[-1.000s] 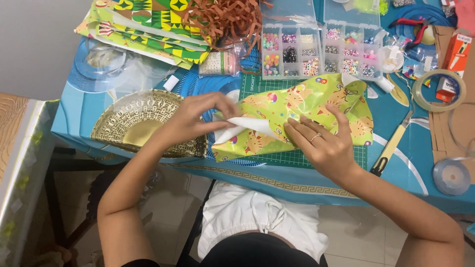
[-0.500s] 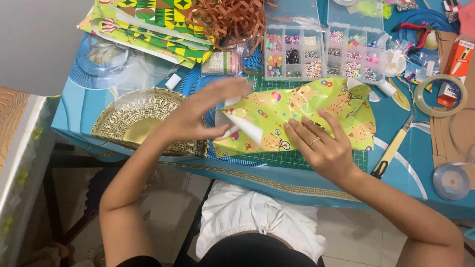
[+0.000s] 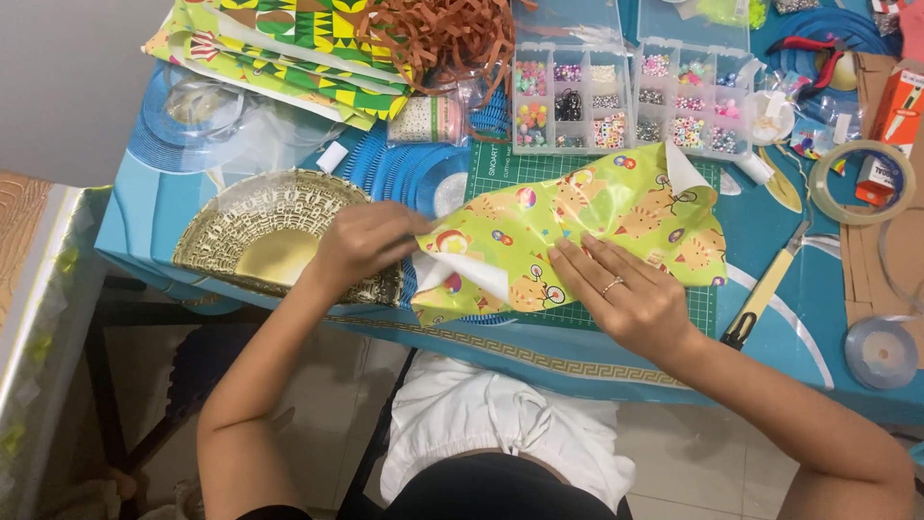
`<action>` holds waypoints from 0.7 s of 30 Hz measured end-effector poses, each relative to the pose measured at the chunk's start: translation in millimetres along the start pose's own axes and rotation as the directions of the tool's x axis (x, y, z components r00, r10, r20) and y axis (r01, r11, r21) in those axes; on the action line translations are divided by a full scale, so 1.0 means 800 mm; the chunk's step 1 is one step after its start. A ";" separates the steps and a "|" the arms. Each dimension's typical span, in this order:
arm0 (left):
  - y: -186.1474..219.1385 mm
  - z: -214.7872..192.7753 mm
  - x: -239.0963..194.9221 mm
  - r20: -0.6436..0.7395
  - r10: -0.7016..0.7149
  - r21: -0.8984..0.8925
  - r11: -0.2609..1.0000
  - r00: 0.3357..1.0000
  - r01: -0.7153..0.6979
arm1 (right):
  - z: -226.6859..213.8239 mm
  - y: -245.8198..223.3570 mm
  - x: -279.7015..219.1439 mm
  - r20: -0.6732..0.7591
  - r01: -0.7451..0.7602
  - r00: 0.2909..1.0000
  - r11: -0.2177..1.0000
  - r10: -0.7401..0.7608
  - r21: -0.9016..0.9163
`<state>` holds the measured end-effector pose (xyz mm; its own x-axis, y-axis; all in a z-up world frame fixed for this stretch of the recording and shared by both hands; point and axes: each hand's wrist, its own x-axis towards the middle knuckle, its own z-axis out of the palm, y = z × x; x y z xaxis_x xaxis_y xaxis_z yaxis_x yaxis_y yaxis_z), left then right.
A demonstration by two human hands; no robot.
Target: The person wraps a small cardboard box with white tissue paper and then with green patterned wrapping paper. They fold the paper around the box and secure the edges with clear tape, smoothing the surface as they work.
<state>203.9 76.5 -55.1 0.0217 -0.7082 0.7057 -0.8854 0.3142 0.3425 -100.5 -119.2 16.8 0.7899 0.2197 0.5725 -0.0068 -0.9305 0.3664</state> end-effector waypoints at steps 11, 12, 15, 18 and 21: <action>0.006 0.006 -0.011 0.035 -0.319 0.011 0.948 0.947 0.319 | -0.002 -0.002 0.000 -0.002 -0.024 1.000 0.998 0.024 0.051; 0.007 0.003 -0.009 0.124 -0.340 -0.064 0.935 0.932 0.350 | -0.002 -0.002 -0.001 0.008 -0.023 1.000 0.998 0.023 0.057; 0.000 0.005 -0.016 0.199 -0.406 -0.119 0.894 0.892 0.433 | -0.003 -0.002 0.000 0.011 -0.034 0.999 0.997 0.033 0.075; -0.005 0.014 -0.033 0.128 -0.488 -0.062 0.865 0.863 0.498 | -0.005 -0.002 -0.002 0.013 -0.045 0.999 0.995 0.044 0.088; -0.013 0.022 -0.045 0.073 -0.501 0.009 0.865 0.862 0.502 | -0.004 -0.003 -0.003 0.014 -0.037 0.999 0.997 0.036 0.070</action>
